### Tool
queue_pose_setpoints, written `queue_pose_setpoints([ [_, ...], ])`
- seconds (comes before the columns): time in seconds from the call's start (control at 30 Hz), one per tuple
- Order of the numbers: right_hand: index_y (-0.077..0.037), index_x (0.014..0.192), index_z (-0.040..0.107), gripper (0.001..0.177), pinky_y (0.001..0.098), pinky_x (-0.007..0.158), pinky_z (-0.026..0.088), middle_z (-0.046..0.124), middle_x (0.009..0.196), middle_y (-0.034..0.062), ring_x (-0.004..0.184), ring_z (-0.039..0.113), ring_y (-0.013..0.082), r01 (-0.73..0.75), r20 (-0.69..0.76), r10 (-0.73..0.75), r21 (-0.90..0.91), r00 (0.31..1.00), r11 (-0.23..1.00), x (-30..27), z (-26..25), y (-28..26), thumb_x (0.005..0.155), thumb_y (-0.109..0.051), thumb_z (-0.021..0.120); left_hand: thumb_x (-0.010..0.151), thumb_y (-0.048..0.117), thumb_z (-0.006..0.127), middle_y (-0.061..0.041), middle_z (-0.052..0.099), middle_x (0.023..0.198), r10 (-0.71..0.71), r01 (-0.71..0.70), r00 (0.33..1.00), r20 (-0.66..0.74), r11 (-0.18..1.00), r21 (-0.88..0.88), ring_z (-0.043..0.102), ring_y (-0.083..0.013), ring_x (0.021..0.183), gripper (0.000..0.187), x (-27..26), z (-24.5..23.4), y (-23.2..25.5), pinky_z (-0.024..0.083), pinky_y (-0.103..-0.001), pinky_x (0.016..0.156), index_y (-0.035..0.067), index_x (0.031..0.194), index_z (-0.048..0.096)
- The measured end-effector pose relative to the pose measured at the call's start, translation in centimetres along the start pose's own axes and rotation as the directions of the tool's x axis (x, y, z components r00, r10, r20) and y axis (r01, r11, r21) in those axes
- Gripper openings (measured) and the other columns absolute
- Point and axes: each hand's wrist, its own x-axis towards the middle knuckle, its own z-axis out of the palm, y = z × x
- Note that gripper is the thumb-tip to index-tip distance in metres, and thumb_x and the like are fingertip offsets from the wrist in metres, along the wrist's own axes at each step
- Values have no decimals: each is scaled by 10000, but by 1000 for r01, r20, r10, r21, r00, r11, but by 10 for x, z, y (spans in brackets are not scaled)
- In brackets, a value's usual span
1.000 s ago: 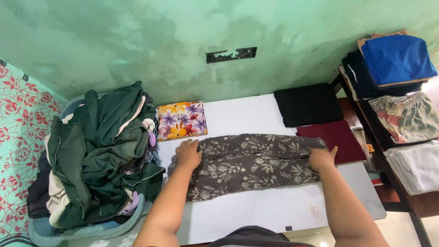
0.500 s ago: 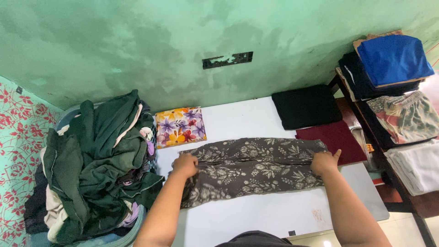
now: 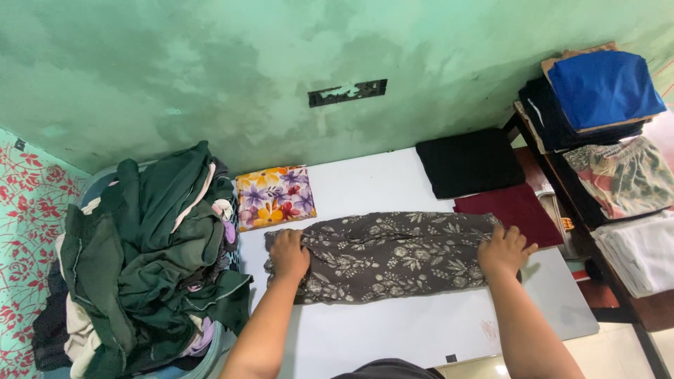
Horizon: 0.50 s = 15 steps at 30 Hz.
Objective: Folding various pieces of clothing on a white surface next to a laundry basket.
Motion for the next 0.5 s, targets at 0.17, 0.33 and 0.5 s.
queue_pose_setpoints([
  [0.17,-111,1575,419,920,606,1167,331,575,1432,247,1336,538,442,-410,193,375,617,907,672,-12,24,13,820,-498,775,758,498,801,-217,419,1500,-385,385,923,7,922,-39,389,-407,1398,881,-33,-25,11,368,-606,1025,164,1470,404],
  [0.33,-97,1434,536,887,552,1065,444,588,1389,243,1296,554,434,-549,442,350,490,826,677,-8,52,30,758,-590,830,742,652,819,-262,471,1471,-596,612,791,140,778,-144,493,-418,1327,1178,-43,9,-12,441,-513,1062,65,1595,258],
  [0.5,-3,1344,620,814,499,1000,504,647,1315,287,1177,648,434,-492,378,315,665,870,562,-1,109,37,786,-553,840,709,606,857,-249,615,1375,-628,720,683,373,665,-198,641,-409,1214,1131,-26,10,-39,537,-472,971,52,1550,343],
])
